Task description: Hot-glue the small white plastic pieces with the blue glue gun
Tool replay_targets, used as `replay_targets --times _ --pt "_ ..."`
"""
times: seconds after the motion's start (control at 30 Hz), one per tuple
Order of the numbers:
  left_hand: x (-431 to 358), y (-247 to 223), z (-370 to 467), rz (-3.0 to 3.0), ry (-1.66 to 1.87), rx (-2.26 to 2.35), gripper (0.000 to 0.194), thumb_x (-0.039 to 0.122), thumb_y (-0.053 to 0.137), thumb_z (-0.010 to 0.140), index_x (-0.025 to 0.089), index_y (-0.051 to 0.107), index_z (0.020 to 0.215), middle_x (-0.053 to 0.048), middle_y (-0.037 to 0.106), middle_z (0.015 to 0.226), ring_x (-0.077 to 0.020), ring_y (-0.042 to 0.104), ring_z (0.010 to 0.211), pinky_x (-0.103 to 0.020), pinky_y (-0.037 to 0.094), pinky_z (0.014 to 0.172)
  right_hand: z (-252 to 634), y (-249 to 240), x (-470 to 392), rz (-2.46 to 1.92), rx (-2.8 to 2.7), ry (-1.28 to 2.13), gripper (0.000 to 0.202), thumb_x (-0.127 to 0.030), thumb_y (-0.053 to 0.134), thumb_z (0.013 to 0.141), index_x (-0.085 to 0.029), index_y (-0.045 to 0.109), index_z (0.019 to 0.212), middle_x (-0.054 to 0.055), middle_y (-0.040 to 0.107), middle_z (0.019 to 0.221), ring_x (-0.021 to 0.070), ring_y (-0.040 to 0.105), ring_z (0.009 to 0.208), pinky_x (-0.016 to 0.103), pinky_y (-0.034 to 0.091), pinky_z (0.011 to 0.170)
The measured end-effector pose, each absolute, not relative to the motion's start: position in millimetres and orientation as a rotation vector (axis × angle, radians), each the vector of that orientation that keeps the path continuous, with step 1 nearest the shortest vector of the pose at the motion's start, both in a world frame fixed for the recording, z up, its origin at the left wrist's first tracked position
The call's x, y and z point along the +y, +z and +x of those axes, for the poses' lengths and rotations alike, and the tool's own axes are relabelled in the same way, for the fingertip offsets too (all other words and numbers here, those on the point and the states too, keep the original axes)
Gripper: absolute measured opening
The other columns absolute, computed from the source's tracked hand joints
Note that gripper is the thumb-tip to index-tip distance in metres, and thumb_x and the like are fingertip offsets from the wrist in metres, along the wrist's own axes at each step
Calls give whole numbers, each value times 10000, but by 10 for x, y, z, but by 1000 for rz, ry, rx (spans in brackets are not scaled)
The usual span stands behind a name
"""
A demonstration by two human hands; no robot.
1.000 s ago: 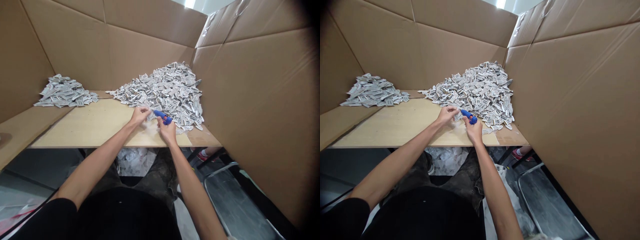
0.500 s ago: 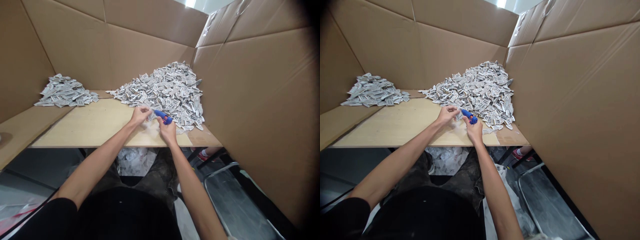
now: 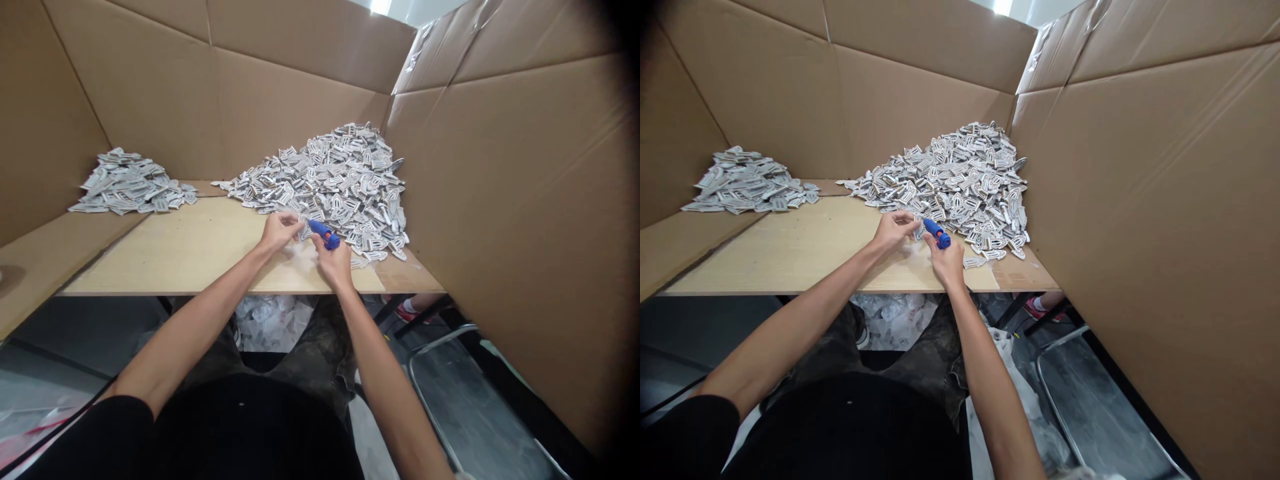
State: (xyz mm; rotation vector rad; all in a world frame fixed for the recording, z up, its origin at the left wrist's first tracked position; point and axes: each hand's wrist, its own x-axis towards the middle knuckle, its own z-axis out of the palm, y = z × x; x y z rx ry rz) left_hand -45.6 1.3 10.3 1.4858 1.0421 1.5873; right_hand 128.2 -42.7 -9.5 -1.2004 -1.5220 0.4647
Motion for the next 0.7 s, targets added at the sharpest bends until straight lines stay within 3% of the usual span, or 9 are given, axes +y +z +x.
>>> replay_targets --times 0.17,0.4,0.7 --pt "-26 95 -465 1565 1596 1039 225 348 802 732 173 661 728 -5 645 628 -142 614 518 -256 461 521 1271 -113 -421 -1166 -1560 442 622 -806 619 874 -202 670 733 6 552 611 186 496 629 307 437 640" --pt "-52 96 -484 1668 1579 1100 210 317 774 749 185 611 726 12 600 630 -125 567 547 -242 433 543 1251 -145 -444 -1108 -1696 406 484 -682 623 946 -216 755 943 67 724 805 235 622 750 321 493 767" --pt "4 17 -455 1824 1590 1224 121 244 740 790 178 653 739 -3 635 689 -148 567 662 -271 455 670 1315 -173 -356 -1217 -1352 402 585 -762 589 931 -193 696 844 60 669 679 238 606 682 334 478 724"
